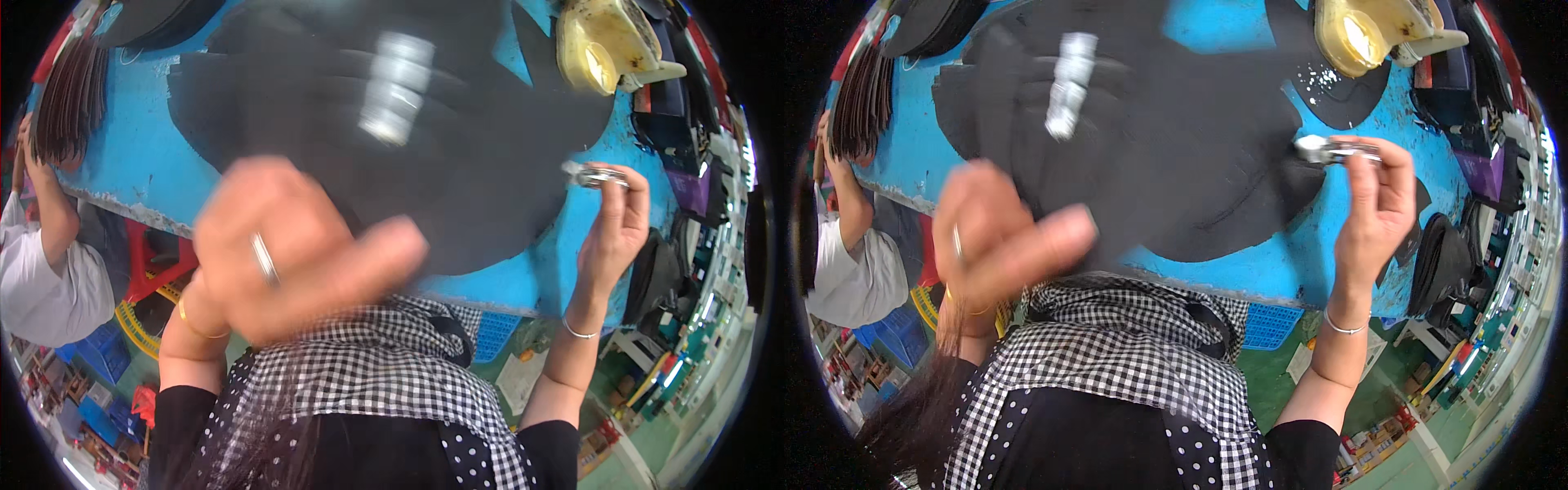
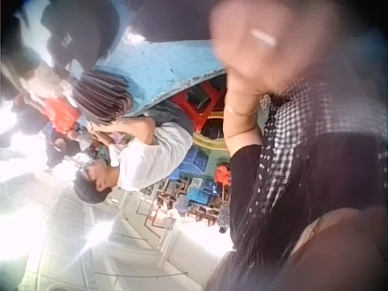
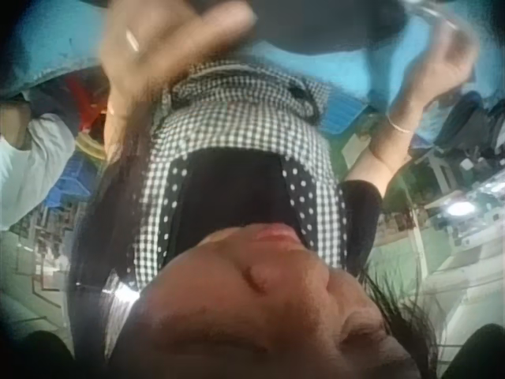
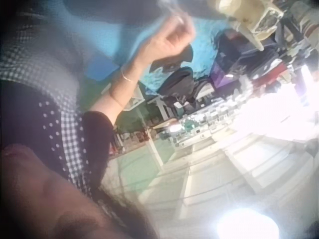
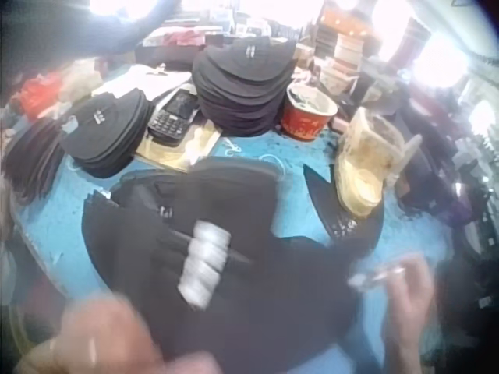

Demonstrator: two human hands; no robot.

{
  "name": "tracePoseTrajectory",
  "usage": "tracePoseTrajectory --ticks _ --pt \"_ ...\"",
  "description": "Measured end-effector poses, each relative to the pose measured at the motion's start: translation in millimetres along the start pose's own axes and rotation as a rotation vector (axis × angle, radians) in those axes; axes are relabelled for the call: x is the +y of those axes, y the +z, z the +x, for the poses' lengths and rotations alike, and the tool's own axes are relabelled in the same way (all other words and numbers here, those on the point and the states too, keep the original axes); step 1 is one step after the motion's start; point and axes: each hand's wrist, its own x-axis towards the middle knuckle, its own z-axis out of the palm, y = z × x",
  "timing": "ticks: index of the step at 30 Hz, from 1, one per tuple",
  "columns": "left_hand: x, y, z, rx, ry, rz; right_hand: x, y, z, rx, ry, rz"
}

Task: Applying glue or adhesive to black shoe upper components using a small tool.

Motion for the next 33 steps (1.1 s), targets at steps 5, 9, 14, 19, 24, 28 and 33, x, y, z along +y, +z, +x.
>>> tracePoseTrajectory --ticks 5,9,14,19,24,28,33 --pt "-16 4 -1 -0.306 -0.003 -0.180 -14 32 -11 -0.250 0.020 -0.111" --pt "9 54 -12 -0.342 0.069 -0.247 -20 53 -15 -0.340 0.049 -0.130" --pt "9 64 -10 -0.340 0.180 -0.106 -5 63 3 -0.177 -0.198 -0.490" --pt "12 57 0 -0.454 0.172 -0.123 -11 58 3 -0.218 -0.464 -0.658" --pt "15 62 8 -0.430 0.187 -0.065 -22 54 -19 -0.369 -0.434 -0.479" --pt "25 67 11 -0.271 0.333 -0.209 -10 22 -3 0.011 -0.205 -0.149" --pt "34 41 19 0.170 0.645 -0.253 -1 -3 14 0.226 -0.091 0.103"
